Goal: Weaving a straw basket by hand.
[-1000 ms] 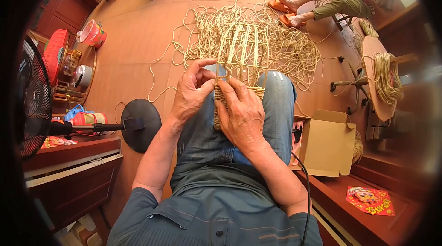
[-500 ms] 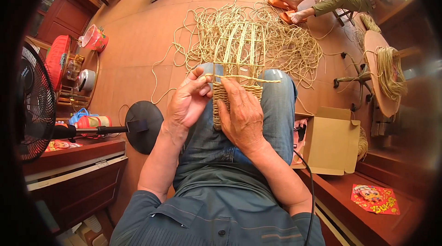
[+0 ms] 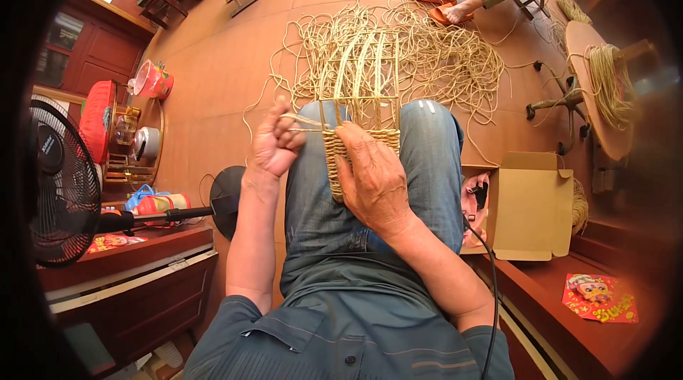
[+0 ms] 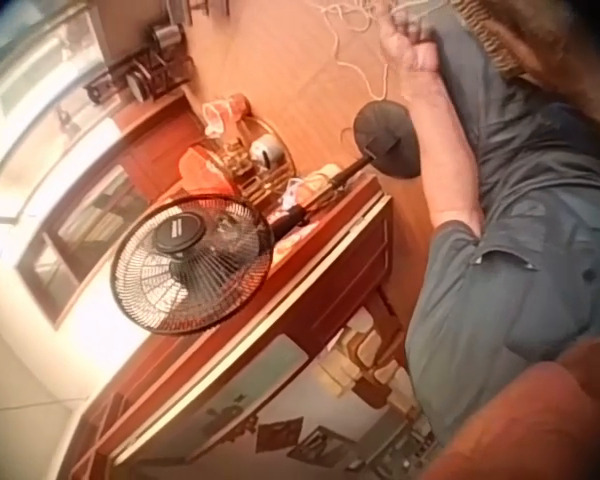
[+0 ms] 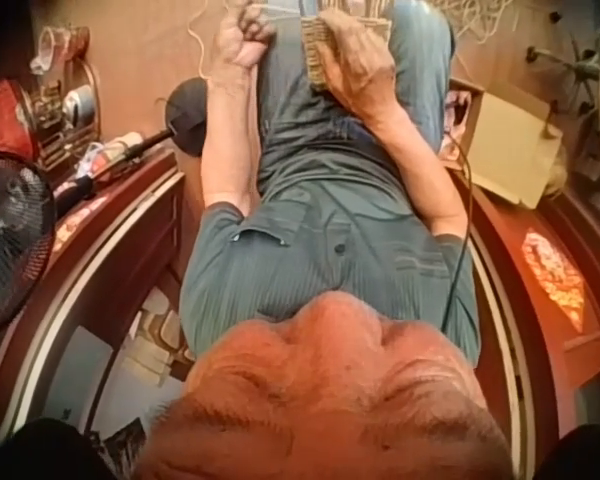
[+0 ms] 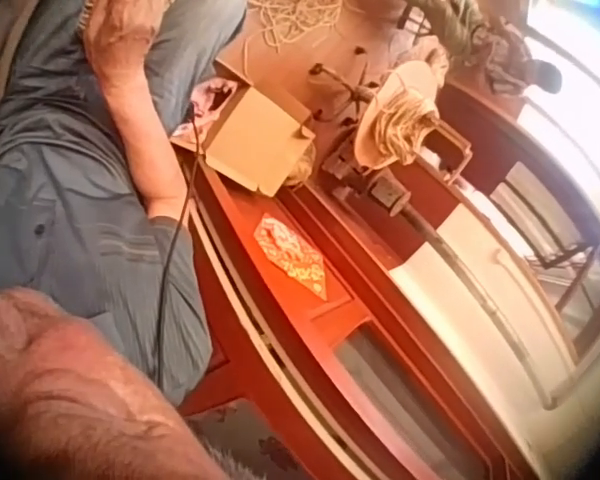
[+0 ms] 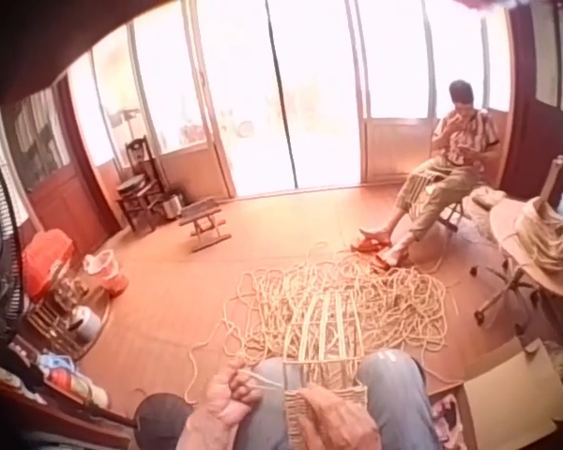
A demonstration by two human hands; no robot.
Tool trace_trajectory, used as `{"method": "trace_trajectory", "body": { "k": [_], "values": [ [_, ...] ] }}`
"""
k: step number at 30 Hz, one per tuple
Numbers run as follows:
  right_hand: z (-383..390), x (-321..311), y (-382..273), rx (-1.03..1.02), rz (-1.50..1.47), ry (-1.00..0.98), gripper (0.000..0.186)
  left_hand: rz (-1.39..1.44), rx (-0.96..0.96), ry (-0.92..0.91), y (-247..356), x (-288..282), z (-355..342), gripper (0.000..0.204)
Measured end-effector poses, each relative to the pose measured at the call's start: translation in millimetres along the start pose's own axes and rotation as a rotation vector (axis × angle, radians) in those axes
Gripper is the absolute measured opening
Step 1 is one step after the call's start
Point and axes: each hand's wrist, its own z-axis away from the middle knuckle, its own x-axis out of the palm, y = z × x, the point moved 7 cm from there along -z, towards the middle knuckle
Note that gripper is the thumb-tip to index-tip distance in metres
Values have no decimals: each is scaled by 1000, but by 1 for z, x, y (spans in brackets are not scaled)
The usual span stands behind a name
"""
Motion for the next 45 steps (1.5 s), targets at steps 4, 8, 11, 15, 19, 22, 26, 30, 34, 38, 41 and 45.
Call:
{"method": "trace_trajectory", "body": {
  "k": [4,8,11,15,19,22,26,30,34,38,41,45],
  "values": [
    [-2,-1,-2,-6,-21,3,51,-79,189,138,54,-29,24,15],
    [1,-1,3,75,-118,16,52,-313,484,53,86,19,74,23],
    [1,-4,6,111,-125,37,50,-459,617,-29,73,93,111,20],
    [-2,-2,1,77,-65,0,50,-874,463,-336,8,160,154,13],
    [1,12,-5,-67,-58,-19,38,-1172,469,-547,-50,166,150,14],
    [3,6,5,-18,-147,-51,27,-1053,339,-521,-48,164,144,15],
    [-9,-15,14,56,-184,74,21,-655,597,-224,18,133,110,24],
    [-15,-18,20,165,-203,-9,18,-1231,584,-1,4,100,94,17],
    [-21,-23,22,118,-138,22,15,-1580,1063,-98,-10,113,95,14],
    [-38,-26,18,168,-155,6,16,-1745,1183,-67,-14,121,91,12],
    [-50,-21,18,212,-224,-7,20,-1866,1262,-10,-18,128,90,16],
    [-57,-17,17,194,-251,32,28,-1898,1222,40,-23,132,85,18]
  ]
}}
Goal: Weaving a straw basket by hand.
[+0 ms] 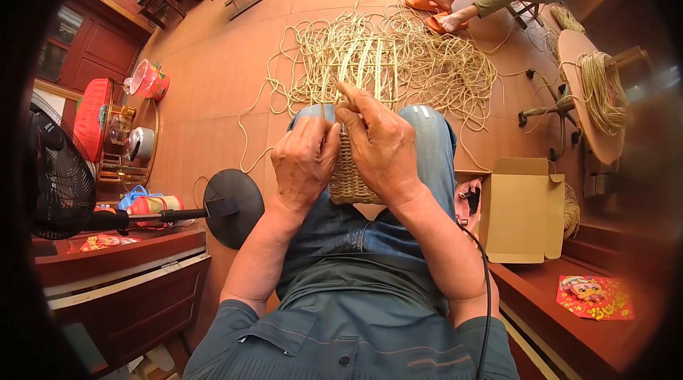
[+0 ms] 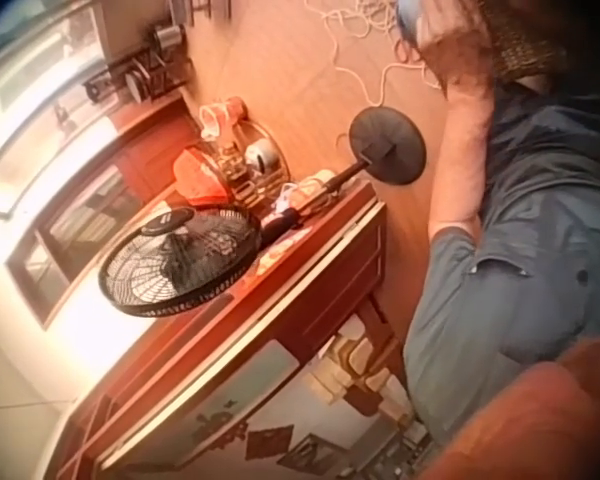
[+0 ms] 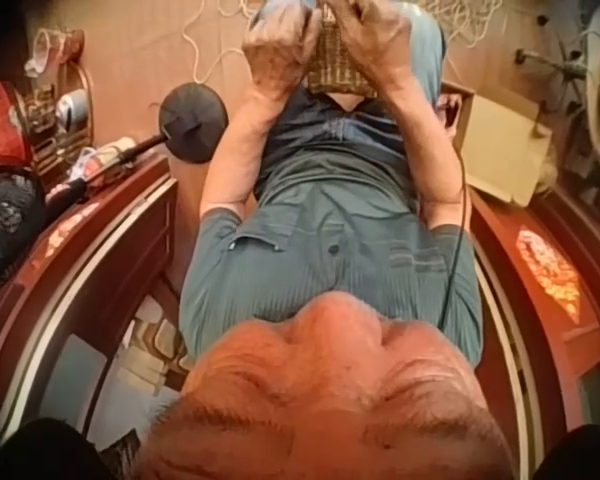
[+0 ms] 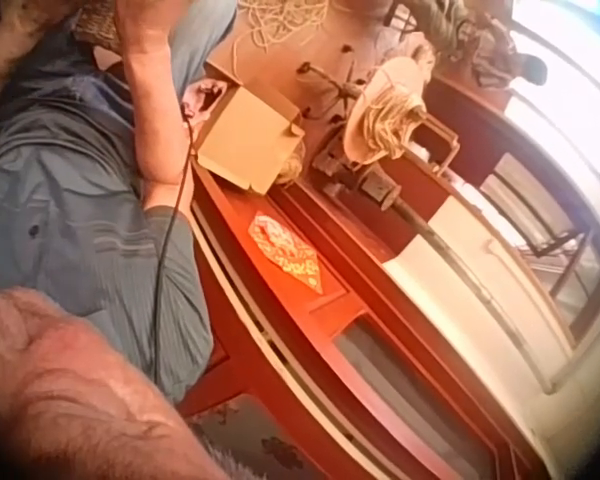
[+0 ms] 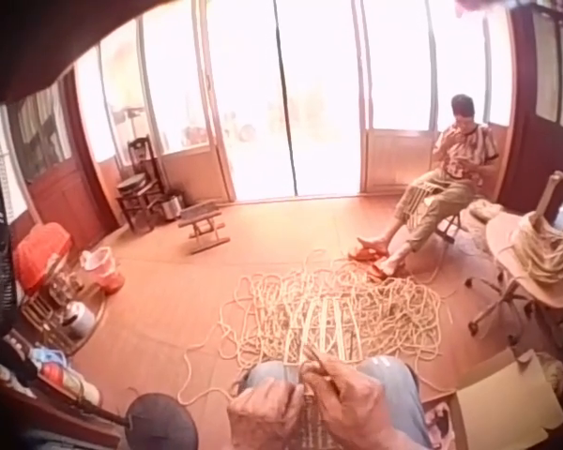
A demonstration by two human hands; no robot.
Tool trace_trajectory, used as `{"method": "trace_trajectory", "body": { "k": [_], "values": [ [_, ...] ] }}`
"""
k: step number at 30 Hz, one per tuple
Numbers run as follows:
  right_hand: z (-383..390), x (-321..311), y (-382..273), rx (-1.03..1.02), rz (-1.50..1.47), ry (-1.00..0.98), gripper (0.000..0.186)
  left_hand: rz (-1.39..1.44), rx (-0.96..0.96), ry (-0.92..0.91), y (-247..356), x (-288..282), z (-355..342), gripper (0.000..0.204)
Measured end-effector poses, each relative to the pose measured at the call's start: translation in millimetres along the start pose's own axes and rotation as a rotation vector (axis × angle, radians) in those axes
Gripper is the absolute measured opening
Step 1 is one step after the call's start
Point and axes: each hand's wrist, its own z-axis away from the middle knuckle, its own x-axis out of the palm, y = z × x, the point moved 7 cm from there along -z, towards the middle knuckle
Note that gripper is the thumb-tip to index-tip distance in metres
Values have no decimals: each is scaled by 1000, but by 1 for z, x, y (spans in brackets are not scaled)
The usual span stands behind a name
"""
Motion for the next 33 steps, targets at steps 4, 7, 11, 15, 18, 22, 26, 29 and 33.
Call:
{"method": "trace_trajectory", "body": {
  "k": [4,7,11,15,18,22,26,29,33],
  "values": [
    [11,3,3,-76,175,-18,50,63,-64,-29,-1,1,3,12],
    [17,8,-6,-140,329,-82,64,123,-92,-68,-1,3,6,11],
    [18,22,-7,-155,400,-161,77,207,-250,-263,-7,4,6,16],
    [13,30,-2,-41,389,-238,77,262,-291,-318,-13,6,6,17],
    [13,28,5,-61,270,-137,71,311,-301,-275,-12,6,8,16],
    [19,24,5,-121,249,-19,69,216,-296,-229,-8,5,11,16],
    [33,16,16,139,17,10,59,195,-191,-78,-6,1,14,15],
    [42,14,45,425,-593,33,37,132,-98,-1,5,-8,10,17],
    [42,-8,44,428,-715,15,29,166,108,25,17,-4,5,24]
  ]
}}
